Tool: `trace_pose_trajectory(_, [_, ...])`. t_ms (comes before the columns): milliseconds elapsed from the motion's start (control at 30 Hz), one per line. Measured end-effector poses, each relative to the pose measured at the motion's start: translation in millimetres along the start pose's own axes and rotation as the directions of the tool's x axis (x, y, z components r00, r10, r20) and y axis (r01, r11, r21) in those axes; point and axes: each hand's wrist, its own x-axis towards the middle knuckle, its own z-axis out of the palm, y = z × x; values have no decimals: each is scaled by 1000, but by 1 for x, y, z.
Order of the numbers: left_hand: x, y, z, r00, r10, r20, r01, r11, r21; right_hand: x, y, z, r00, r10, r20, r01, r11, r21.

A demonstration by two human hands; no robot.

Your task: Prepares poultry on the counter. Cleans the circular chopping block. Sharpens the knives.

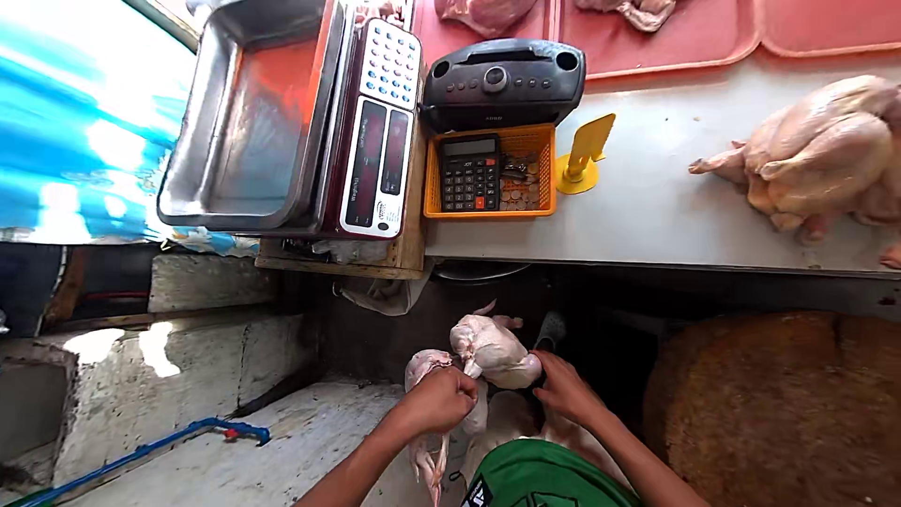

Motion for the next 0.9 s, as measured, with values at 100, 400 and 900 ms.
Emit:
trace_pose_trajectory(100, [-18,56,-22,992,102,74,-108,991,79,-34,2,-25,948,-125,-291,172,975,139])
trace_pose_trajectory(400, [-55,212,-81,875,484,-7,-483,874,-59,-135,-25,-129,529,-111,-841,592,758,272])
trace_pose_trajectory(900, [95,310,-142,878,299,-373,-478,520,-708,-5,-26,-342,540,10,-842,-39,999,-14])
